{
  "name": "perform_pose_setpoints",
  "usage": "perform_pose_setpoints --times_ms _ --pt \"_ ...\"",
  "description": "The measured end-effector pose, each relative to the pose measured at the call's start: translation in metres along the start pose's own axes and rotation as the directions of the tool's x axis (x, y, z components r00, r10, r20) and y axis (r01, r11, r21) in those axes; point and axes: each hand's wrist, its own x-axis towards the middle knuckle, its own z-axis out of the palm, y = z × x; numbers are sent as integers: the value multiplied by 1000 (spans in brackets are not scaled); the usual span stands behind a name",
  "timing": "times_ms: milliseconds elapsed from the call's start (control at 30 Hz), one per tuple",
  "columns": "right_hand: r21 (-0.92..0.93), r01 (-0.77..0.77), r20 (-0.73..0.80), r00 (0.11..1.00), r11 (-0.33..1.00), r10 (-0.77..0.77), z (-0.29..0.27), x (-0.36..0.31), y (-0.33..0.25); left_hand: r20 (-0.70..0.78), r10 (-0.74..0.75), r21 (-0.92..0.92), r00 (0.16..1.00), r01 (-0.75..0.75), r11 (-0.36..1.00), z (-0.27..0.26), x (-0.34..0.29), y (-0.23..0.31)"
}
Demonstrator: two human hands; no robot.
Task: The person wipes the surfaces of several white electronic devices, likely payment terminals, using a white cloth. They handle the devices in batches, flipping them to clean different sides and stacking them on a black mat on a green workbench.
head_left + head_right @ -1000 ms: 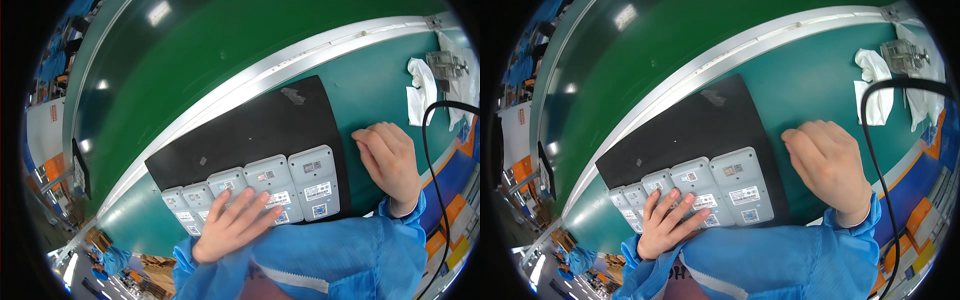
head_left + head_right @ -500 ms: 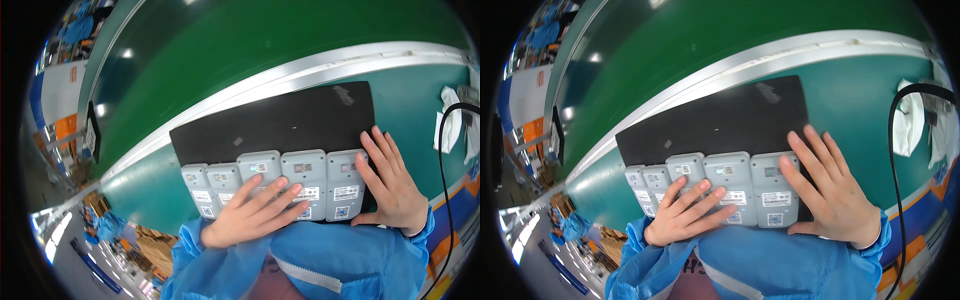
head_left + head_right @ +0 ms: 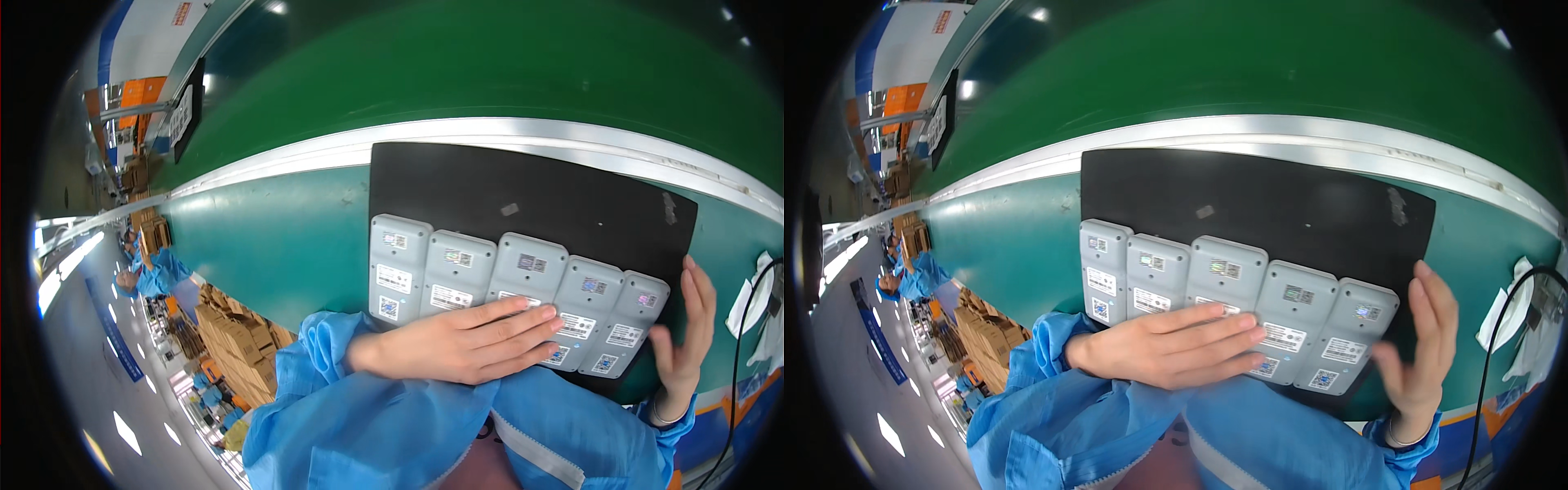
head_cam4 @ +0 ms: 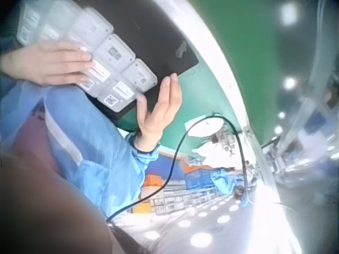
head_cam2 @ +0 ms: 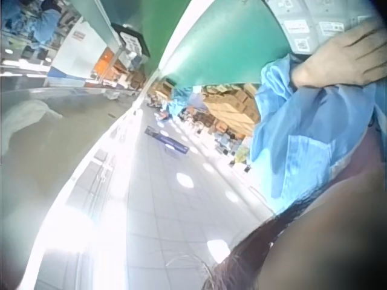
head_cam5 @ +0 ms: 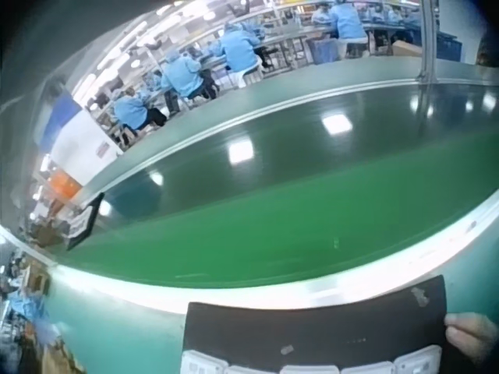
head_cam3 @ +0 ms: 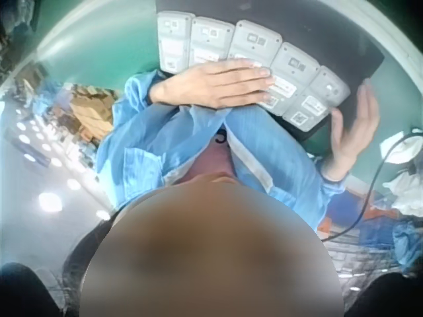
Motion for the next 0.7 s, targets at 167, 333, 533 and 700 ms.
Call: perform_pose_setpoints --times_ms 167,333,533,700 --pt "-89 -66 -105 993 994 56 3 8 9 -60 51 5 997 -50 999 -5 -39 -17" --pt "40 -203 -235 950 978 207 16 15 18 -245 -22 2 969 23 1000 7 -78 -33" --pt "71 -298 -266 914 952 306 22 20 30 -243 9 -7 970 -11 1000 10 -80 -39" --pt "55 -274 -413 869 960 272 32 19 33 -316 -307 -138 898 276 951 12 -130 -62"
